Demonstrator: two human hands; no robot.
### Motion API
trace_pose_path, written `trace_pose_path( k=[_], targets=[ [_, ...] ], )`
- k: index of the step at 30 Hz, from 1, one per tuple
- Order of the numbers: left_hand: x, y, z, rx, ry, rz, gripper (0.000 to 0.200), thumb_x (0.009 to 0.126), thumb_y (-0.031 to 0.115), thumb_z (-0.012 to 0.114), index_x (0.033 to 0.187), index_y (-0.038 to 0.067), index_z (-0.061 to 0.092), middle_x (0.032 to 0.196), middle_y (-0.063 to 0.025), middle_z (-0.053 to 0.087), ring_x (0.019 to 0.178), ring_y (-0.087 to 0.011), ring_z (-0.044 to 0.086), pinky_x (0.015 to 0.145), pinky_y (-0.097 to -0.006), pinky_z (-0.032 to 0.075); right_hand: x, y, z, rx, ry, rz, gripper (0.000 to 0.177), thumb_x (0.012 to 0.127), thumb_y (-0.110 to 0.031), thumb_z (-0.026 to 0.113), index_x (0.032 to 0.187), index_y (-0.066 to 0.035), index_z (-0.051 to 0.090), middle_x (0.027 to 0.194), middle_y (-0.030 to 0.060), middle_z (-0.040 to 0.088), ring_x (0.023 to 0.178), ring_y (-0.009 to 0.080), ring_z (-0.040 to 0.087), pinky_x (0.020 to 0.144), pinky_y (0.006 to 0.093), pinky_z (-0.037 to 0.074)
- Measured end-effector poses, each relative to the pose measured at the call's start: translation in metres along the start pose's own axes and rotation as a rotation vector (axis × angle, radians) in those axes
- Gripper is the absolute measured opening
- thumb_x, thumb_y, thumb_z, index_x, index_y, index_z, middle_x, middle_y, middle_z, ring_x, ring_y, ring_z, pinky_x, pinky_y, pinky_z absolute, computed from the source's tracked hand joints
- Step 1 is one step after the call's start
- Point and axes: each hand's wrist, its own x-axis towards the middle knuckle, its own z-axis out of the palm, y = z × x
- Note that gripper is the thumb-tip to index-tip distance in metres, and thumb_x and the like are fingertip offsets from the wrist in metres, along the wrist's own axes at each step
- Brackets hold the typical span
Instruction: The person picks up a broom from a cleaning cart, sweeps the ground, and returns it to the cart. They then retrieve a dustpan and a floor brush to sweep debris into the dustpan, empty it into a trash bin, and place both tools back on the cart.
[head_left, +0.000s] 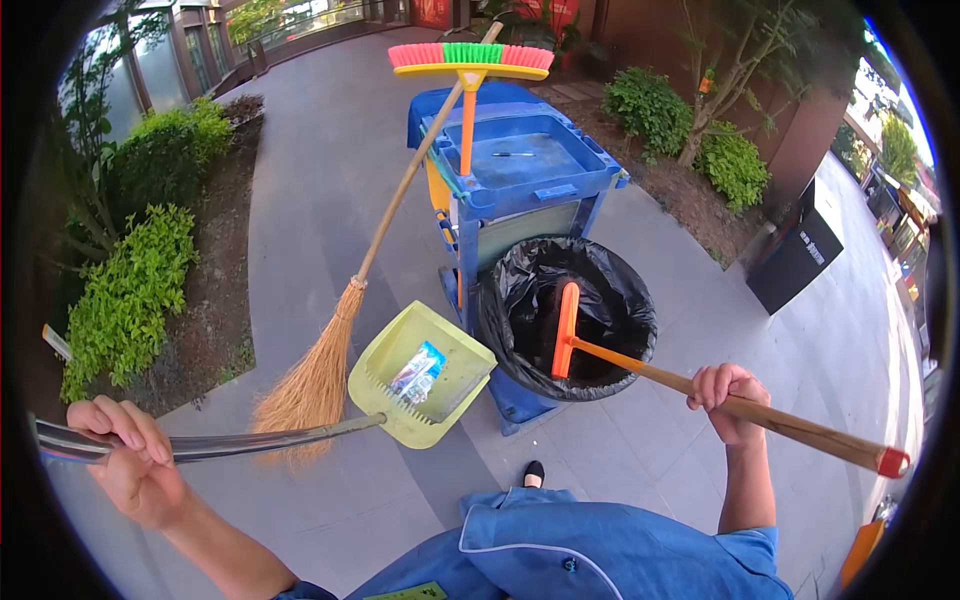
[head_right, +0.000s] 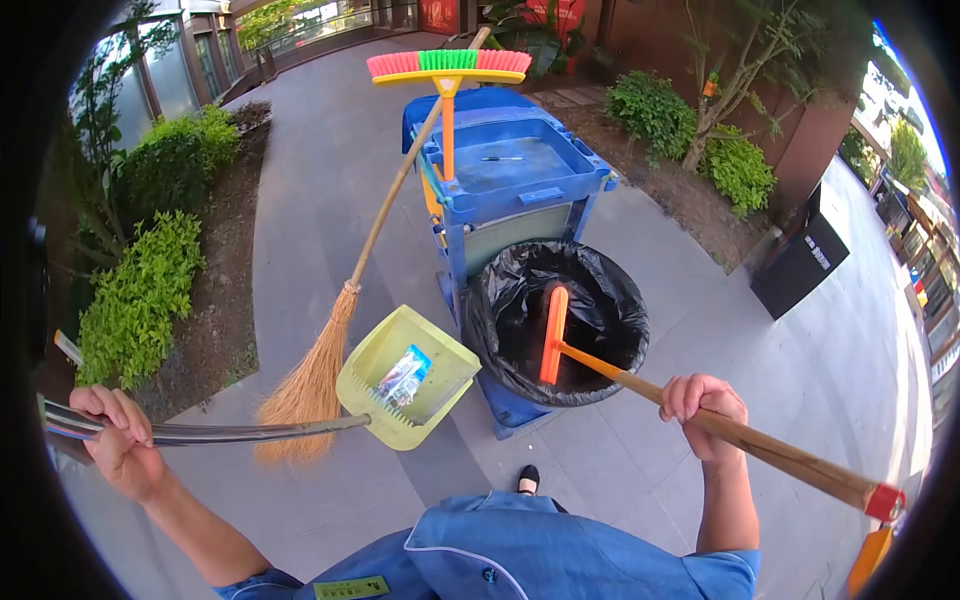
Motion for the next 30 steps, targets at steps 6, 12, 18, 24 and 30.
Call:
trace_pose_path(
  k=[6, 12, 18, 24, 30],
  targets=[
    [-0.057, 0.028, -0.044, 0.156, 0.147, 0.008, 0.034, 0.059, -0.010, 0.039, 0.091, -0.002, 0.041, 0.072, -0.0114, 0.041, 0.051, -0.0152, 0.039, 0.041, -0.0199, 0.039, -0.017, 0.007, 0.019, 0.000, -0.042, -0.119, 0.022, 0.074, -0.010, 0.036, 0.059, -0.002, 0.050, 0.062, 0.0116, 0.049, 0.068, 0.0238, 0.048, 0.062, 0.0340, 0.045],
    [-0.142, 0.079, -0.040, 0.356, 0.395, 0.037, 0.027, 0.057, -0.009, 0.038, 0.082, 0.001, 0.039, 0.066, -0.0102, 0.042, 0.046, -0.0158, 0.039, 0.039, -0.0221, 0.040, 0.002, 0.067, -0.021, 0.082, -0.063, 0.146, 0.013, 0.061, 0.005, 0.045, 0.071, -0.001, 0.051, 0.068, 0.0081, 0.050, 0.068, 0.0192, 0.051, 0.063, 0.0308, 0.049],
    [-0.241, 0.107, -0.052, 0.542, 0.568, 0.025, 0.028, 0.059, -0.009, 0.042, 0.082, 0.005, 0.042, 0.062, -0.0085, 0.045, 0.046, -0.0170, 0.045, 0.039, -0.0254, 0.040, -0.013, 0.109, -0.049, -0.279, -0.155, 0.182, 0.006, 0.067, 0.000, 0.045, 0.069, -0.003, 0.050, 0.068, 0.0024, 0.047, 0.058, 0.0113, 0.047, 0.055, 0.0250, 0.044],
    [-0.329, 0.131, -0.081, 0.710, 0.751, -0.036, 0.015, 0.060, -0.011, 0.044, 0.067, 0.002, 0.046, 0.060, -0.0077, 0.054, 0.050, -0.0140, 0.053, 0.043, -0.0254, 0.041, -0.012, 0.094, -0.081, -0.466, -0.230, -0.164, 0.010, 0.080, -0.007, 0.041, 0.072, -0.005, 0.046, 0.065, 0.0031, 0.047, 0.051, 0.0097, 0.042, 0.045, 0.0211, 0.038],
    [-0.418, 0.151, -0.164, 0.976, 0.868, -0.069, 0.013, 0.063, -0.010, 0.044, 0.063, 0.003, 0.044, 0.057, -0.0053, 0.054, 0.049, -0.0107, 0.052, 0.042, -0.0239, 0.041, -0.064, -0.009, 0.022, -0.413, -0.744, -0.036, 0.039, 0.088, -0.036, 0.051, 0.097, 0.002, 0.054, 0.091, 0.0091, 0.053, 0.086, 0.0182, 0.049, 0.081, 0.0321, 0.037]
  ],
)
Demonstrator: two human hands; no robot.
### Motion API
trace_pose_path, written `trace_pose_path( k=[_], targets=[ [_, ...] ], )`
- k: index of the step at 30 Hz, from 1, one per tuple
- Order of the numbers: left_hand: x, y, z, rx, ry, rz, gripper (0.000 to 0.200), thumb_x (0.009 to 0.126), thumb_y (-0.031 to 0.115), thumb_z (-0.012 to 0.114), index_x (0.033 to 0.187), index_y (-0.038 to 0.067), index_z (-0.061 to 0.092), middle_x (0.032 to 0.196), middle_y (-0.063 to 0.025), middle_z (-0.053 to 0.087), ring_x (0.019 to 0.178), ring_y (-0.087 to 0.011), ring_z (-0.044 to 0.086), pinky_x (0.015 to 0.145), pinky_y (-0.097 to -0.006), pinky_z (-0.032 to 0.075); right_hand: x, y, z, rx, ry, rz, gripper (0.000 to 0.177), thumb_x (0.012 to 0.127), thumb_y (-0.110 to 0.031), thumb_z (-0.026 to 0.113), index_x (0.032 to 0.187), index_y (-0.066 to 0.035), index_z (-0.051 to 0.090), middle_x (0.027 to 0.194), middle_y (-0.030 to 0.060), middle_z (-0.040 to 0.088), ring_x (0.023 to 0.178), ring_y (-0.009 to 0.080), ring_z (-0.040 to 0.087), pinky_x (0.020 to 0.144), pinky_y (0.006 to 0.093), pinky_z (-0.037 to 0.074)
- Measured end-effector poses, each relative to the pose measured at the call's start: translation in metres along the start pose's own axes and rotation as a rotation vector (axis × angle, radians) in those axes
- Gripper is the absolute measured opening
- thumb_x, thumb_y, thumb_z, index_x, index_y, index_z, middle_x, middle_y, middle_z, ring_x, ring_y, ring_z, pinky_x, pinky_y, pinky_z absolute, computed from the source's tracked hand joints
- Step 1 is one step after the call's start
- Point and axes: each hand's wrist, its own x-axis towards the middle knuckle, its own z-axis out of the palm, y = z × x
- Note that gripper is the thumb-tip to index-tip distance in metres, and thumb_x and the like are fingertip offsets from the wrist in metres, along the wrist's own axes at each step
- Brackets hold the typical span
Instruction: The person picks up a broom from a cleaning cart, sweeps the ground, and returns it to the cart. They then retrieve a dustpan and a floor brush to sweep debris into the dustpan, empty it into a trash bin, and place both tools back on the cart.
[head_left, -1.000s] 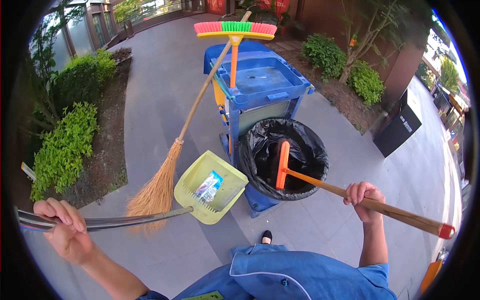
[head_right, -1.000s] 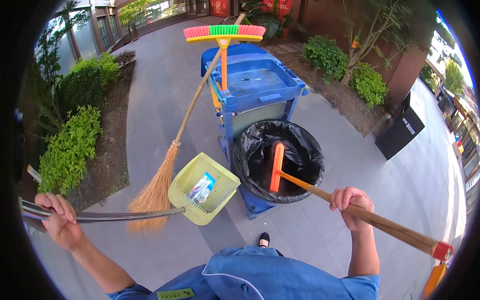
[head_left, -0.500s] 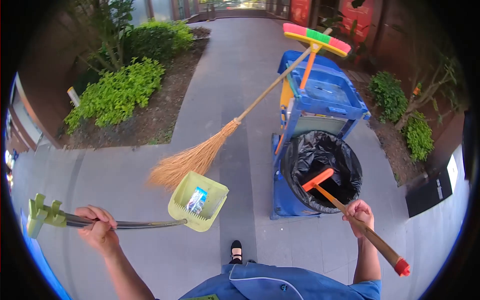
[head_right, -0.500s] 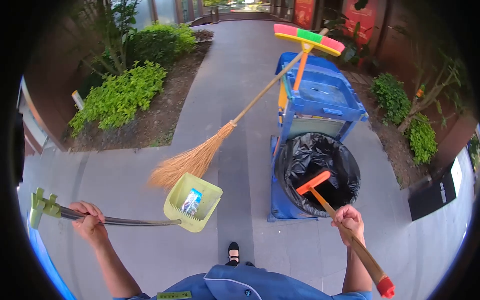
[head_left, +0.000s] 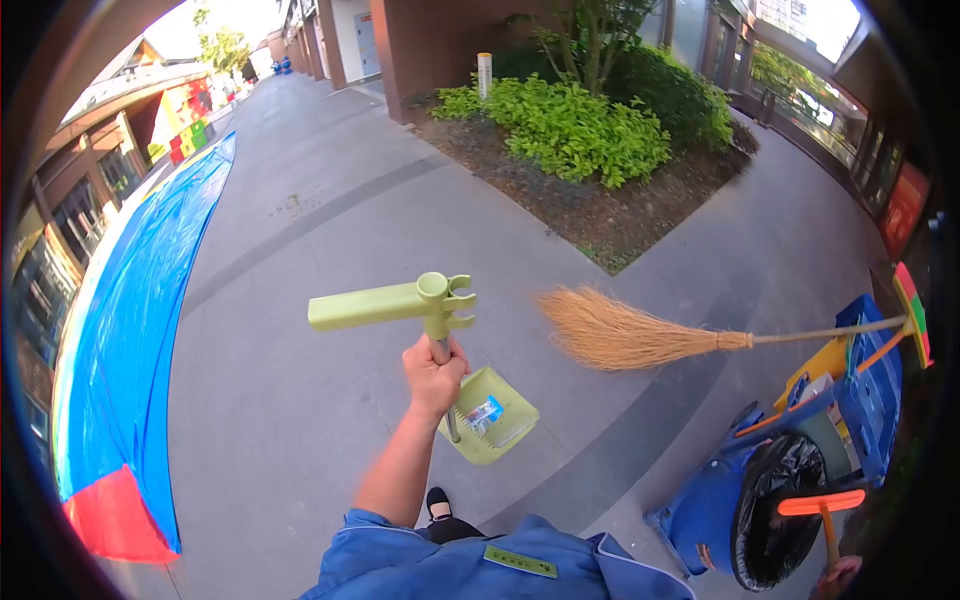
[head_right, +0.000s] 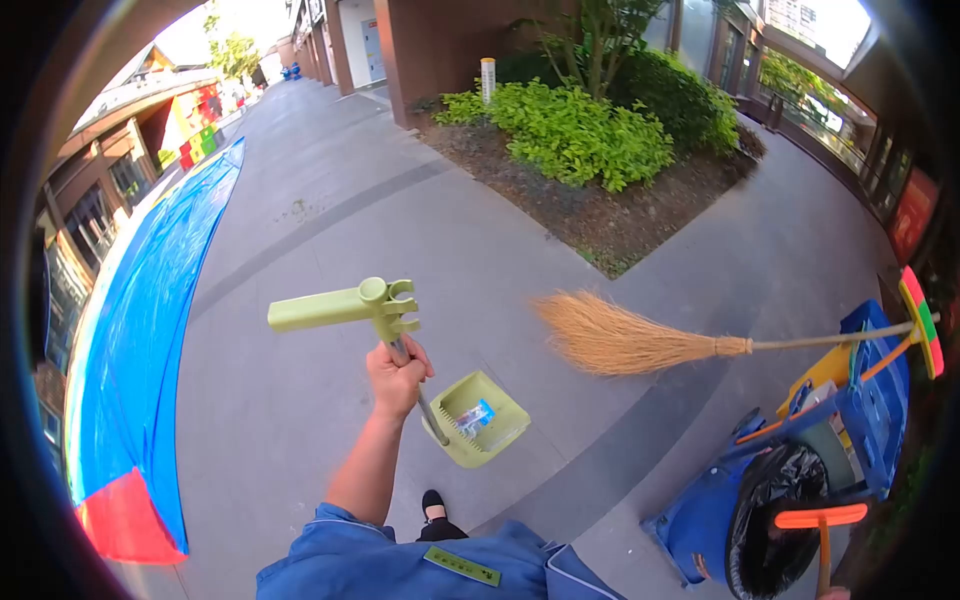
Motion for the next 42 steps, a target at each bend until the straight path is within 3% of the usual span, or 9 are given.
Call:
trace_pose_path(
  k=[11, 16, 18, 28, 32, 35, 37, 39, 42],
  targets=[
    [0.041, -0.144, -0.234, -0.020, 0.389, -0.332, 0.013, 0.067, -0.010, 0.049, 0.066, 0.003, 0.049, 0.060, -0.0027, 0.053, 0.056, -0.0116, 0.054, 0.053, -0.0274, 0.046, 0.126, -0.007, 0.238, -0.228, -0.319, 0.306, 0.042, 0.077, -0.039, 0.066, 0.097, -0.004, 0.055, 0.086, 0.0077, 0.052, 0.083, 0.0169, 0.049, 0.079, 0.0283, 0.038],
    [0.038, -0.185, -0.337, 0.037, 0.604, -0.470, 0.016, 0.066, -0.012, 0.051, 0.068, 0.004, 0.052, 0.063, -0.0029, 0.054, 0.060, -0.0123, 0.054, 0.058, -0.0274, 0.046, 0.175, 0.032, 0.416, 0.340, -0.302, 0.151, 0.025, 0.089, -0.022, 0.041, 0.075, -0.003, 0.046, 0.057, 0.0103, 0.049, 0.045, 0.0192, 0.049, 0.033, 0.0325, 0.043],
    [0.035, -0.197, -0.372, 0.061, 0.654, -0.462, 0.016, 0.065, -0.012, 0.050, 0.068, 0.004, 0.052, 0.063, -0.0030, 0.054, 0.060, -0.0124, 0.054, 0.057, -0.0274, 0.046, 0.197, 0.031, 0.487, 0.470, -0.325, 0.283, 0.018, 0.074, -0.005, 0.038, 0.068, 0.004, 0.052, 0.053, 0.0153, 0.049, 0.051, 0.0239, 0.052, 0.041, 0.0366, 0.047],
    [0.084, -0.211, -0.528, 0.327, 1.029, -0.409, 0.018, 0.056, -0.012, 0.046, 0.064, 0.004, 0.049, 0.060, -0.0042, 0.052, 0.058, -0.0137, 0.051, 0.055, -0.0264, 0.041, 0.330, 0.089, 0.820, 0.638, -0.949, 0.378, 0.018, 0.068, 0.003, 0.042, 0.076, 0.008, 0.058, 0.073, 0.0198, 0.057, 0.074, 0.0270, 0.058, 0.067, 0.0375, 0.055],
    [0.119, -0.204, -0.578, 0.404, 1.187, -0.341, 0.018, 0.056, -0.012, 0.044, 0.063, 0.005, 0.047, 0.062, -0.0047, 0.051, 0.059, -0.0137, 0.049, 0.057, -0.0262, 0.040, 0.371, 0.142, 0.955, 0.690, -0.882, 0.439, 0.026, 0.068, 0.006, 0.046, 0.092, 0.007, 0.055, 0.097, 0.0216, 0.057, 0.077, 0.0324, 0.061, 0.069, 0.0419, 0.056],
    [0.141, -0.193, -0.596, 0.435, 1.261, -0.339, 0.018, 0.055, -0.011, 0.044, 0.064, 0.005, 0.047, 0.064, -0.0050, 0.050, 0.063, -0.0146, 0.050, 0.061, -0.0275, 0.041, 0.403, 0.176, 1.028, 0.559, -0.907, 0.650, 0.037, 0.072, 0.008, 0.046, 0.108, 0.006, 0.044, 0.111, 0.0231, 0.050, 0.085, 0.0334, 0.061, 0.073, 0.0433, 0.057],
    [0.149, -0.203, -0.613, 0.421, 1.316, -0.291, 0.019, 0.055, -0.011, 0.043, 0.064, 0.006, 0.046, 0.066, -0.0042, 0.049, 0.063, -0.0149, 0.049, 0.062, -0.0280, 0.041, 0.418, 0.197, 1.085, 0.172, -0.844, 1.088, 0.038, 0.079, 0.005, 0.045, 0.116, 0.005, 0.034, 0.106, 0.0232, 0.049, 0.087, 0.0313, 0.060, 0.068, 0.0357, 0.056],
    [0.158, -0.219, -0.633, 0.394, 1.357, -0.238, 0.020, 0.054, -0.011, 0.043, 0.064, 0.006, 0.046, 0.065, -0.0043, 0.049, 0.063, -0.0148, 0.049, 0.062, -0.0275, 0.041, 0.428, 0.232, 1.139, 0.350, -0.975, 1.705, 0.031, 0.083, 0.003, 0.044, 0.111, 0.009, 0.034, 0.095, 0.0223, 0.048, 0.075, 0.0253, 0.058, 0.059, 0.0290, 0.052],
    [0.188, -0.255, -0.671, 0.401, 1.435, -0.251, 0.021, 0.053, -0.011, 0.043, 0.063, 0.007, 0.045, 0.065, -0.0044, 0.049, 0.063, -0.0146, 0.049, 0.060, -0.0267, 0.040, 0.414, 0.251, 1.215, 0.154, -0.914, 1.829, 0.027, 0.082, 0.004, 0.045, 0.104, 0.016, 0.035, 0.088, 0.0201, 0.047, 0.058, 0.0183, 0.050, 0.045, 0.0223, 0.044]
  ],
)
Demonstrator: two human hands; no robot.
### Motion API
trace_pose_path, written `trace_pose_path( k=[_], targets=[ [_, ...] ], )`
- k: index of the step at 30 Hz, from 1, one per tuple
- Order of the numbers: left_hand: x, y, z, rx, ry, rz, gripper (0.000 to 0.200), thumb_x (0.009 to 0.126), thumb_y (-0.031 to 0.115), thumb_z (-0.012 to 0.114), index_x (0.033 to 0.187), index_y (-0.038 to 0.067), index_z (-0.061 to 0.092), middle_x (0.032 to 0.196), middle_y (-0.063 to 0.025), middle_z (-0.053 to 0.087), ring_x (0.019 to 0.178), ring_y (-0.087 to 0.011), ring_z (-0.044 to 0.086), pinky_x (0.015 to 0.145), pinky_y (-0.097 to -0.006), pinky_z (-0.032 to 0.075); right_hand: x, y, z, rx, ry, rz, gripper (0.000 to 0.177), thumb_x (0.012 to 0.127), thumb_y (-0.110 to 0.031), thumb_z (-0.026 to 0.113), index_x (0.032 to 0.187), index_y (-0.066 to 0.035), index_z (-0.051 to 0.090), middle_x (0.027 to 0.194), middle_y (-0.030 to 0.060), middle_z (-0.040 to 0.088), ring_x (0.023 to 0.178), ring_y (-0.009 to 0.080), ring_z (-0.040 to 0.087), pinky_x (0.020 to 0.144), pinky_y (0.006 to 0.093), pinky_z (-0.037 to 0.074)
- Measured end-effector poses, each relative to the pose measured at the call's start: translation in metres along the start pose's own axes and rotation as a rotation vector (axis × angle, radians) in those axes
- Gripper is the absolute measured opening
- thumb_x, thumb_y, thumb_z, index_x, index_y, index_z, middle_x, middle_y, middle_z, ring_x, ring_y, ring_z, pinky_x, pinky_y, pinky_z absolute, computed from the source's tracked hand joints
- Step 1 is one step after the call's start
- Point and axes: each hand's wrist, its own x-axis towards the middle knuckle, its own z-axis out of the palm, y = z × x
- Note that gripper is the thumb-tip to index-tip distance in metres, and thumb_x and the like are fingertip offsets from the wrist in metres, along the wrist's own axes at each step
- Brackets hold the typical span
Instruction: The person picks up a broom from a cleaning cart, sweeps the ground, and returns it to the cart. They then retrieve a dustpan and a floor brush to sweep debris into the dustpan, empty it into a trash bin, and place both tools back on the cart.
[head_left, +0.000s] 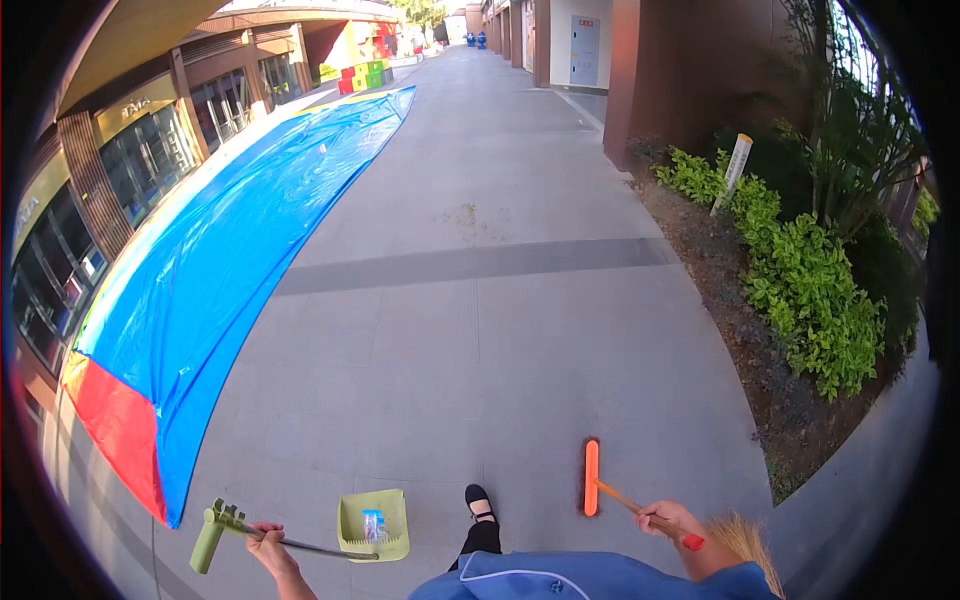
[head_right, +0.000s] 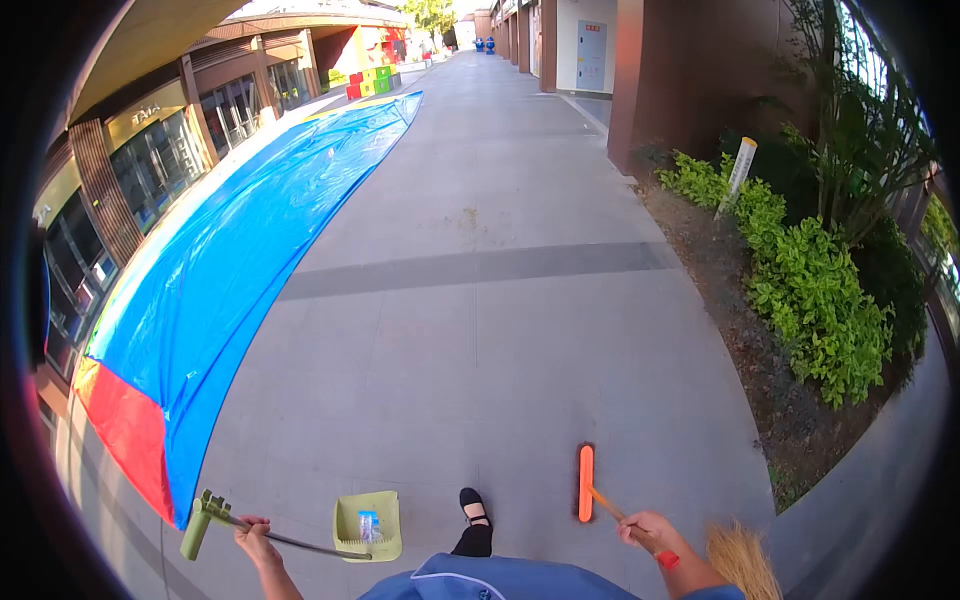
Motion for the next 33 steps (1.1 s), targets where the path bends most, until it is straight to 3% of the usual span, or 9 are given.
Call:
trace_pose_path(
  k=[5, 10, 13, 17, 19, 22, 25, 26, 33],
  targets=[
    [0.085, -0.046, 0.112, 0.075, 0.060, -0.102, 0.021, 0.052, -0.012, 0.043, 0.062, 0.006, 0.046, 0.065, -0.0044, 0.050, 0.064, -0.0143, 0.048, 0.060, -0.0253, 0.038, 0.031, -0.050, 0.092, 0.122, 0.196, -0.149, 0.029, 0.080, 0.005, 0.041, 0.104, 0.020, 0.032, 0.081, 0.0181, 0.042, 0.057, 0.0167, 0.048, 0.042, 0.0214, 0.044],
    [0.174, -0.065, 0.233, 0.128, -0.054, -0.102, 0.020, 0.050, -0.011, 0.044, 0.062, 0.005, 0.046, 0.065, -0.0056, 0.051, 0.065, -0.0157, 0.048, 0.062, -0.0272, 0.039, 0.072, -0.126, 0.134, 0.449, 0.158, -0.127, 0.030, 0.078, 0.005, 0.035, 0.103, 0.021, 0.031, 0.077, 0.0163, 0.041, 0.054, 0.0165, 0.047, 0.043, 0.0206, 0.045],
    [0.234, -0.066, 0.310, 0.131, -0.136, -0.081, 0.019, 0.049, -0.009, 0.045, 0.062, 0.005, 0.044, 0.066, -0.0064, 0.051, 0.065, -0.0170, 0.049, 0.065, -0.0290, 0.039, 0.088, -0.165, 0.189, 0.440, 0.262, -0.286, 0.029, 0.078, 0.003, 0.034, 0.101, 0.021, 0.033, 0.076, 0.0160, 0.042, 0.051, 0.0171, 0.045, 0.043, 0.0212, 0.045],
    [0.301, -0.074, 0.420, 0.098, -0.248, -0.032, 0.019, 0.048, -0.008, 0.045, 0.062, 0.005, 0.043, 0.070, -0.0073, 0.052, 0.069, -0.0190, 0.050, 0.069, -0.0309, 0.041, 0.132, -0.215, 0.280, 0.401, 0.239, -0.251, 0.017, 0.077, 0.001, 0.041, 0.090, 0.012, 0.042, 0.073, 0.0145, 0.043, 0.052, 0.0201, 0.045, 0.042, 0.0260, 0.045],
    [0.335, -0.092, 0.472, 0.097, -0.307, -0.032, 0.018, 0.052, -0.009, 0.049, 0.064, 0.005, 0.046, 0.070, -0.0060, 0.052, 0.072, -0.0177, 0.051, 0.070, -0.0312, 0.042, 0.175, -0.271, 0.324, 0.298, 0.250, -0.312, 0.012, 0.077, 0.000, 0.043, 0.086, 0.008, 0.045, 0.072, 0.0138, 0.043, 0.053, 0.0209, 0.045, 0.043, 0.0274, 0.045],
    [0.388, -0.114, 0.543, 0.293, -0.283, -0.073, 0.014, 0.065, -0.005, 0.062, 0.073, 0.005, 0.055, 0.072, -0.0031, 0.053, 0.070, -0.0134, 0.051, 0.066, -0.0288, 0.043, 0.245, -0.330, 0.369, 0.466, 0.132, -0.179, 0.006, 0.079, -0.005, 0.048, 0.077, -0.001, 0.045, 0.069, 0.0112, 0.042, 0.054, 0.0210, 0.044, 0.042, 0.0277, 0.044],
    [0.433, -0.122, 0.601, 0.585, -0.205, -0.327, 0.014, 0.070, 0.001, 0.065, 0.080, 0.004, 0.056, 0.073, -0.0033, 0.054, 0.065, -0.0115, 0.051, 0.058, -0.0245, 0.043, 0.244, -0.421, 0.462, 0.495, 0.388, -0.276, 0.014, 0.080, -0.013, 0.052, 0.072, -0.006, 0.043, 0.066, 0.0087, 0.040, 0.053, 0.0200, 0.043, 0.041, 0.0258, 0.042],
    [0.449, -0.132, 0.617, 0.533, -0.222, -0.359, 0.016, 0.075, 0.006, 0.066, 0.086, 0.004, 0.055, 0.074, -0.0044, 0.055, 0.058, -0.0107, 0.052, 0.050, -0.0220, 0.042, 0.253, -0.449, 0.484, 0.506, 0.344, -0.258, 0.018, 0.081, -0.017, 0.052, 0.071, -0.007, 0.042, 0.066, 0.0080, 0.039, 0.054, 0.0200, 0.043, 0.040, 0.0252, 0.042],
    [0.582, -0.176, 0.776, 0.384, -0.325, -0.301, 0.014, 0.078, 0.001, 0.061, 0.089, 0.003, 0.052, 0.074, -0.0068, 0.057, 0.053, -0.0132, 0.058, 0.047, -0.0234, 0.044, 0.323, -0.614, 0.651, 0.436, 0.237, -0.294, 0.023, 0.082, -0.024, 0.057, 0.072, -0.009, 0.042, 0.066, 0.0063, 0.039, 0.053, 0.0185, 0.045, 0.038, 0.0236, 0.041]
  ],
)
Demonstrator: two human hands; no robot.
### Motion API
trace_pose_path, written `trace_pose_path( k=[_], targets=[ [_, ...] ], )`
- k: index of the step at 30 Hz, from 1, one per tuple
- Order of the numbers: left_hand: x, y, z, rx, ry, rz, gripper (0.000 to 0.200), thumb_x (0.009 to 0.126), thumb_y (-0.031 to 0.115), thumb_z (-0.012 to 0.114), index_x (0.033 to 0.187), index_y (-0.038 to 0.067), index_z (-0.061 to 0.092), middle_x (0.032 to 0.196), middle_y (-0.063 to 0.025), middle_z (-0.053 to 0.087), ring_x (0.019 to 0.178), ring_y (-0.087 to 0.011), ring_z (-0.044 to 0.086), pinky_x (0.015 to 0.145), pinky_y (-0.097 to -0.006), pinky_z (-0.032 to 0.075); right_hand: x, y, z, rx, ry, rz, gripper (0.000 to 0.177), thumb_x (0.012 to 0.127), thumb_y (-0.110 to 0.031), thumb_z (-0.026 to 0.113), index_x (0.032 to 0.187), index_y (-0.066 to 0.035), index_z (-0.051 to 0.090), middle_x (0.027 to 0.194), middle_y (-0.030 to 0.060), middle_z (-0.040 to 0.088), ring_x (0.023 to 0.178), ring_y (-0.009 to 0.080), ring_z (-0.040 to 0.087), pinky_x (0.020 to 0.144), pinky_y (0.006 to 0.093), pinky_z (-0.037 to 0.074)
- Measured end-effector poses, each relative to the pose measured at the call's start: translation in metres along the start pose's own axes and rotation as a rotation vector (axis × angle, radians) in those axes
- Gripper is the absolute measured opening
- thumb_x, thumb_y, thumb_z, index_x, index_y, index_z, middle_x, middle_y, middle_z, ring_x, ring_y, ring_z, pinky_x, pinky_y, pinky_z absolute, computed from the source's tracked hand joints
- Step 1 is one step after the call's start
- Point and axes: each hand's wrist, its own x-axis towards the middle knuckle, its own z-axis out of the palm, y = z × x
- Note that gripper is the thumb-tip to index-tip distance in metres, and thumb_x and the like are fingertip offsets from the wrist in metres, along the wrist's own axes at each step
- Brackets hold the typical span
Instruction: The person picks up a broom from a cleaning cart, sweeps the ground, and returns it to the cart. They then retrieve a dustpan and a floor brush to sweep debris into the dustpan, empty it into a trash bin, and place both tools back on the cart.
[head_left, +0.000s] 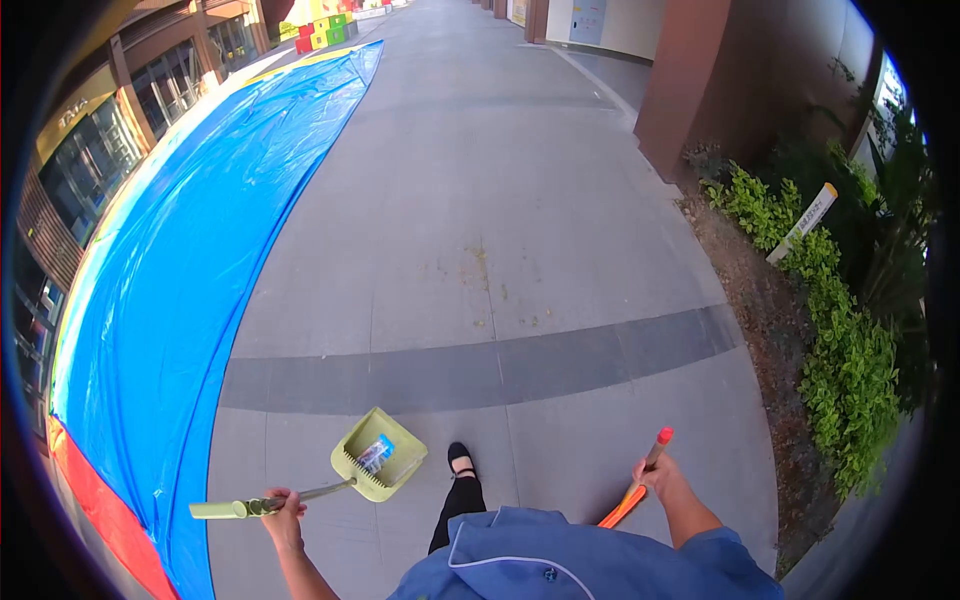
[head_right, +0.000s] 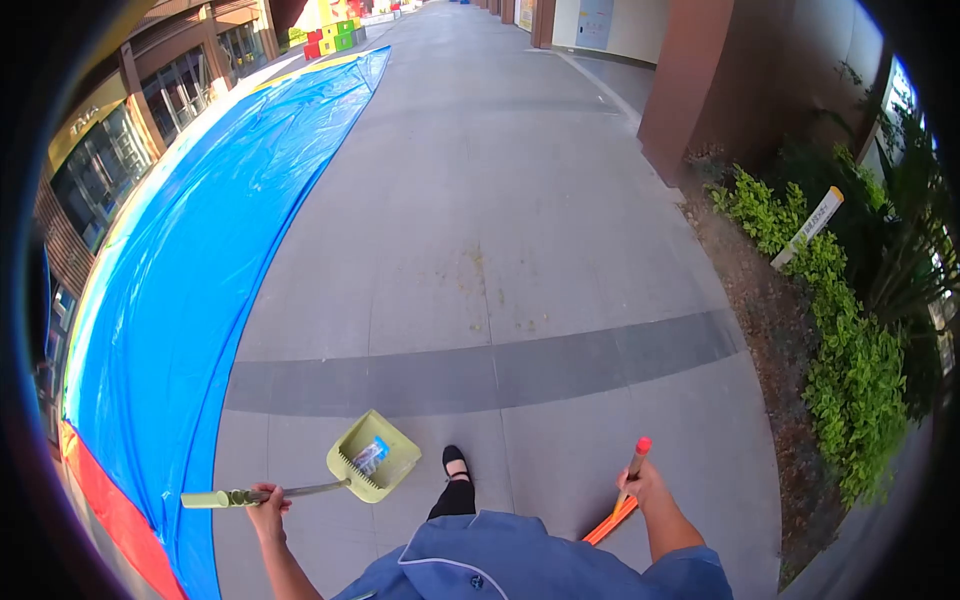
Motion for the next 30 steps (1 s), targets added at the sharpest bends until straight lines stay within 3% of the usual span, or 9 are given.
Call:
trace_pose_path(
  k=[6, 8, 16, 20, 24, 26, 27, 30],
  targets=[
    [0.131, 0.058, 0.096, 0.084, -0.098, -0.013, 0.015, 0.078, 0.000, 0.060, 0.089, 0.003, 0.051, 0.073, -0.0064, 0.056, 0.058, -0.0131, 0.056, 0.051, -0.0239, 0.044, 0.025, -0.004, 0.231, -0.236, -0.115, -0.167, 0.012, 0.081, -0.014, 0.053, 0.074, -0.009, 0.045, 0.064, 0.0049, 0.041, 0.049, 0.0170, 0.044, 0.038, 0.0247, 0.041],
    [0.170, 0.074, 0.121, 0.068, -0.160, 0.000, 0.016, 0.077, -0.001, 0.061, 0.089, 0.004, 0.051, 0.073, -0.0063, 0.056, 0.060, -0.0136, 0.056, 0.053, -0.0246, 0.044, 0.010, -0.002, 0.313, -0.229, -0.151, -0.085, 0.009, 0.081, -0.010, 0.050, 0.073, -0.008, 0.045, 0.064, 0.0049, 0.042, 0.050, 0.0167, 0.045, 0.038, 0.0255, 0.041],
    [0.274, 0.133, 0.214, 0.094, -0.197, 0.055, 0.017, 0.075, -0.001, 0.061, 0.089, 0.004, 0.052, 0.075, -0.0072, 0.055, 0.060, -0.0152, 0.056, 0.054, -0.0258, 0.045, 0.004, -0.020, 0.553, -0.240, -0.285, -0.112, 0.004, 0.083, -0.006, 0.046, 0.081, -0.003, 0.043, 0.066, 0.0064, 0.040, 0.055, 0.0180, 0.047, 0.041, 0.0260, 0.044],
    [0.312, 0.151, 0.260, 0.101, -0.186, -0.042, 0.018, 0.074, -0.001, 0.062, 0.088, 0.003, 0.052, 0.077, -0.0095, 0.056, 0.060, -0.0162, 0.057, 0.055, -0.0263, 0.047, 0.029, -0.048, 0.618, -0.228, -0.363, 0.014, 0.004, 0.082, -0.002, 0.047, 0.082, 0.000, 0.044, 0.070, 0.0090, 0.042, 0.057, 0.0188, 0.048, 0.045, 0.0257, 0.046],
    [0.349, 0.157, 0.303, 0.038, -0.206, -0.064, 0.018, 0.073, -0.003, 0.062, 0.088, 0.001, 0.052, 0.079, -0.0111, 0.056, 0.060, -0.0172, 0.057, 0.054, -0.0274, 0.048, -0.014, -0.066, 0.626, -0.256, -0.318, -0.172, 0.018, 0.078, -0.008, 0.057, 0.075, 0.003, 0.043, 0.066, 0.0124, 0.042, 0.052, 0.0188, 0.048, 0.041, 0.0260, 0.044],
    [0.366, 0.163, 0.315, 0.037, -0.223, -0.117, 0.018, 0.074, -0.003, 0.062, 0.090, 0.000, 0.053, 0.079, -0.0115, 0.057, 0.061, -0.0177, 0.058, 0.055, -0.0278, 0.049, -0.043, -0.085, 0.617, -0.293, -0.288, 0.052, 0.022, 0.077, -0.002, 0.055, 0.089, 0.011, 0.043, 0.067, 0.0127, 0.044, 0.053, 0.0167, 0.048, 0.042, 0.0257, 0.044],
    [0.374, 0.164, 0.323, 0.040, -0.227, -0.129, 0.018, 0.074, -0.003, 0.062, 0.090, 0.000, 0.053, 0.079, -0.0115, 0.057, 0.061, -0.0177, 0.058, 0.055, -0.0278, 0.049, -0.059, -0.087, 0.621, -0.293, -0.275, 0.053, 0.022, 0.077, -0.002, 0.055, 0.089, 0.011, 0.043, 0.067, 0.0127, 0.044, 0.053, 0.0167, 0.048, 0.042, 0.0257, 0.044],
    [0.381, 0.169, 0.336, 0.067, -0.212, -0.153, 0.019, 0.074, -0.002, 0.063, 0.092, 0.000, 0.054, 0.080, -0.0114, 0.058, 0.062, -0.0179, 0.060, 0.058, -0.0281, 0.051, -0.098, -0.091, 0.639, -0.845, -0.287, -0.211, 0.028, 0.075, 0.004, 0.055, 0.099, 0.011, 0.042, 0.067, 0.0128, 0.048, 0.052, 0.0153, 0.048, 0.042, 0.0261, 0.044]
  ],
)
